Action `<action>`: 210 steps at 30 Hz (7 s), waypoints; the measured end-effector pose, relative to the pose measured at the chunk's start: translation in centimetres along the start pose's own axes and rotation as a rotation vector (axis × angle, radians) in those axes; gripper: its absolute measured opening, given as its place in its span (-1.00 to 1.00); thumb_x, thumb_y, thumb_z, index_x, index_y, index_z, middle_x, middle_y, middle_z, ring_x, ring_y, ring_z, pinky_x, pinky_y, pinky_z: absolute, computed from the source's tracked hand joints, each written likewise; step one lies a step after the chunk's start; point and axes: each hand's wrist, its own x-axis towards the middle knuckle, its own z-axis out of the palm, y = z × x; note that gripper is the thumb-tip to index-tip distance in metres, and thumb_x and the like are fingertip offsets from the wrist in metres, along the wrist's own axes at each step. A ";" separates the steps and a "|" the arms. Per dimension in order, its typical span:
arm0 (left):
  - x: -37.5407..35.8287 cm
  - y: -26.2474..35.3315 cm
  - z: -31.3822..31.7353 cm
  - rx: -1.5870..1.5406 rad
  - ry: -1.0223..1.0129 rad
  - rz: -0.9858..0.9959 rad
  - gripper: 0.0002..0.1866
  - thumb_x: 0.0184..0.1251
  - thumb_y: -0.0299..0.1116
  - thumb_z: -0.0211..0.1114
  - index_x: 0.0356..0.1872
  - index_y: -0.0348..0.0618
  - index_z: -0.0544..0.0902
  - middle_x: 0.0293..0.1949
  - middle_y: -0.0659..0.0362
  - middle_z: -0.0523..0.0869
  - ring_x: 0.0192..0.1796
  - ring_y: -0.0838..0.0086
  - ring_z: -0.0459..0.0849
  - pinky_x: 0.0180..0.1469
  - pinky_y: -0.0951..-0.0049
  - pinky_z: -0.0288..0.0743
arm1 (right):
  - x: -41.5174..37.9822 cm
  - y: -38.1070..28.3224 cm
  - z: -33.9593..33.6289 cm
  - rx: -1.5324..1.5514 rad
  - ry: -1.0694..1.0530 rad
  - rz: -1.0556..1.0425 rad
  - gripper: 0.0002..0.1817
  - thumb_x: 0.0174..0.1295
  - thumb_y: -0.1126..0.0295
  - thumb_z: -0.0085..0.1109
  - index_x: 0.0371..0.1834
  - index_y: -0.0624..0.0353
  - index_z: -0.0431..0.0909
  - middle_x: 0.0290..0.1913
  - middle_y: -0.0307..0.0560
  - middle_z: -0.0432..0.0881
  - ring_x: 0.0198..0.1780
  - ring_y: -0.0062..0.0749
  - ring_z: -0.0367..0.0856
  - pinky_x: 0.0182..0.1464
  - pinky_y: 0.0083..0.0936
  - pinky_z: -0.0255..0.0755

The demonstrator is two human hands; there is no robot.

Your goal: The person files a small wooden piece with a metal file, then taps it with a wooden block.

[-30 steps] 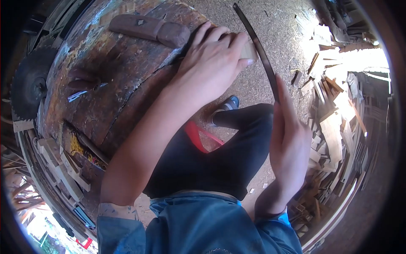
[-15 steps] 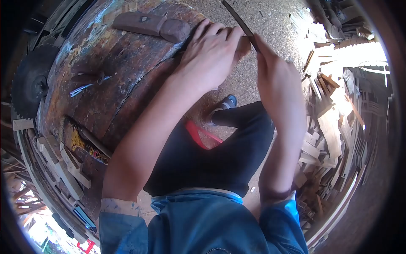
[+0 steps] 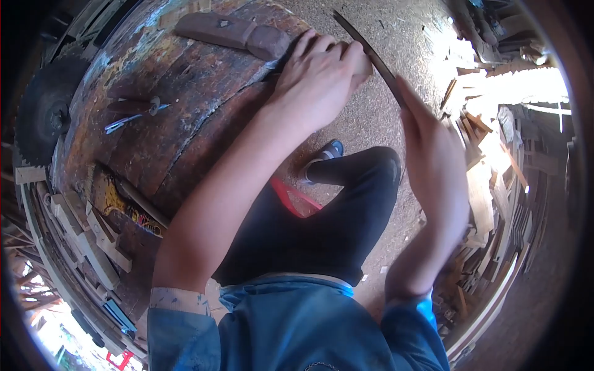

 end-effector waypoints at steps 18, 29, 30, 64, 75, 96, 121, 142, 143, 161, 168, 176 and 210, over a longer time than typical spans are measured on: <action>0.1 0.2 0.0 0.027 0.026 0.047 -0.58 0.33 -0.37 0.38 0.13 -0.26 0.48 0.02 -0.11 0.70 0.27 0.06 0.56 0.47 0.02 0.26 | 6.2 0.9 4.6 -0.029 0.227 -0.218 -0.60 0.58 0.33 -0.03 0.40 0.13 0.55 -0.04 0.33 0.73 -0.06 0.24 0.74 0.02 -0.05 0.55; 0.4 0.0 0.0 0.032 0.018 0.036 -0.61 0.36 -0.35 0.37 0.10 -0.26 0.49 0.06 -0.09 0.70 0.26 0.08 0.56 0.42 0.05 0.31 | 4.6 0.8 3.1 -0.109 0.189 -0.173 -0.59 0.60 0.33 -0.09 0.41 0.02 0.56 -0.15 0.35 0.73 -0.17 0.24 0.75 -0.10 -0.02 0.55; 0.3 0.1 0.0 0.031 0.001 0.021 -0.62 0.36 -0.35 0.37 0.10 -0.26 0.49 0.07 -0.09 0.70 0.26 0.08 0.55 0.42 0.06 0.31 | 6.4 1.3 5.1 -0.132 0.264 -0.214 -0.60 0.60 0.33 -0.10 0.41 0.00 0.56 -0.18 0.35 0.72 -0.19 0.25 0.74 -0.11 -0.02 0.55; 0.3 1.4 2.1 -0.025 0.069 -0.036 -0.69 0.52 -0.22 0.22 0.10 -0.18 0.55 0.06 -0.03 0.75 0.26 0.00 0.58 0.50 -0.13 0.20 | 1.8 -1.0 0.0 -0.152 0.033 -0.038 -0.60 0.57 0.34 -0.03 0.40 -0.02 0.55 -0.10 0.31 0.74 -0.05 0.23 0.72 0.00 0.01 0.52; 0.6 0.2 1.9 0.007 0.055 -0.074 -0.66 0.52 -0.23 0.22 0.12 -0.26 0.50 -0.01 -0.13 0.75 0.26 0.02 0.62 0.54 -0.08 0.19 | -1.1 -0.6 -1.8 -0.127 0.130 -0.162 -0.60 0.59 0.32 -0.04 0.41 0.03 0.54 -0.11 0.29 0.75 -0.04 0.21 0.74 0.01 -0.04 0.55; 0.8 0.0 2.0 0.017 0.170 0.000 -0.73 0.54 -0.21 0.21 -0.03 -0.23 0.53 -0.19 -0.07 0.76 0.10 0.04 0.65 0.28 0.00 0.42 | 1.9 1.9 -0.7 -0.134 0.208 -0.301 -0.61 0.60 0.25 -0.01 0.39 0.02 0.58 -0.31 0.15 0.73 -0.29 0.03 0.74 -0.11 -0.13 0.53; 1.0 0.1 2.1 0.046 0.114 -0.048 -0.70 0.54 -0.21 0.21 0.06 -0.24 0.54 -0.12 -0.07 0.77 0.16 0.08 0.65 0.31 0.02 0.39 | 2.3 2.8 -1.9 -0.146 0.196 -0.376 -0.62 0.58 0.27 0.02 0.36 0.04 0.60 -0.18 0.24 0.74 -0.23 -0.02 0.75 -0.03 -0.14 0.54; 1.4 0.2 1.7 0.039 0.078 -0.077 -0.73 0.57 -0.23 0.17 0.02 -0.23 0.53 -0.14 -0.10 0.77 0.12 0.01 0.64 0.29 0.00 0.42 | -0.2 -1.6 -4.4 -0.040 -0.053 0.107 -0.60 0.61 0.23 -0.02 0.44 -0.10 0.54 -0.11 0.21 0.75 -0.16 0.10 0.73 -0.03 -0.10 0.52; 1.3 0.3 1.5 0.025 0.087 -0.076 -0.74 0.57 -0.23 0.18 0.02 -0.23 0.53 -0.14 -0.11 0.77 0.13 0.01 0.64 0.31 0.00 0.41 | 0.5 -1.5 -3.7 -0.096 0.026 -0.010 -0.60 0.61 0.25 -0.03 0.42 -0.06 0.55 -0.08 0.24 0.74 -0.12 0.14 0.72 -0.02 -0.08 0.52; 0.9 0.2 2.2 0.062 0.113 -0.042 -0.72 0.52 -0.23 0.22 0.05 -0.21 0.56 -0.17 -0.05 0.75 0.11 0.04 0.63 0.31 0.05 0.43 | 0.9 0.9 -3.1 -0.079 0.032 -0.150 -0.60 0.62 0.27 -0.05 0.42 0.02 0.53 0.08 0.17 0.74 0.11 0.09 0.73 0.15 -0.11 0.54; 0.8 0.5 2.0 0.026 0.124 -0.059 -0.73 0.56 -0.17 0.20 -0.06 -0.19 0.54 -0.19 -0.04 0.75 0.07 0.06 0.65 0.25 0.03 0.46 | 3.9 2.9 -1.1 -0.150 0.132 -0.418 -0.63 0.59 0.31 -0.03 0.35 0.06 0.58 -0.06 0.22 0.75 -0.01 0.15 0.73 0.03 -0.10 0.54; 0.9 0.3 2.4 -0.016 0.167 -0.028 -0.73 0.56 -0.19 0.20 -0.01 -0.20 0.55 -0.15 -0.02 0.75 0.10 0.05 0.64 0.22 0.05 0.47 | 7.3 2.6 0.7 -0.242 0.150 -0.425 -0.64 0.58 0.29 0.00 0.32 0.04 0.62 -0.05 0.26 0.74 -0.07 0.17 0.72 0.05 -0.08 0.54; 1.9 1.8 -1.3 -0.093 -0.081 -0.003 -0.57 0.55 -0.15 0.24 0.24 -0.22 0.51 0.16 -0.11 0.63 0.27 -0.05 0.52 0.34 0.05 0.34 | -6.0 7.2 15.7 1.903 -0.113 0.315 -0.61 0.64 0.02 -0.10 -0.22 0.10 0.43 -0.48 -0.38 0.22 -0.46 -0.65 0.15 -0.37 -0.59 0.05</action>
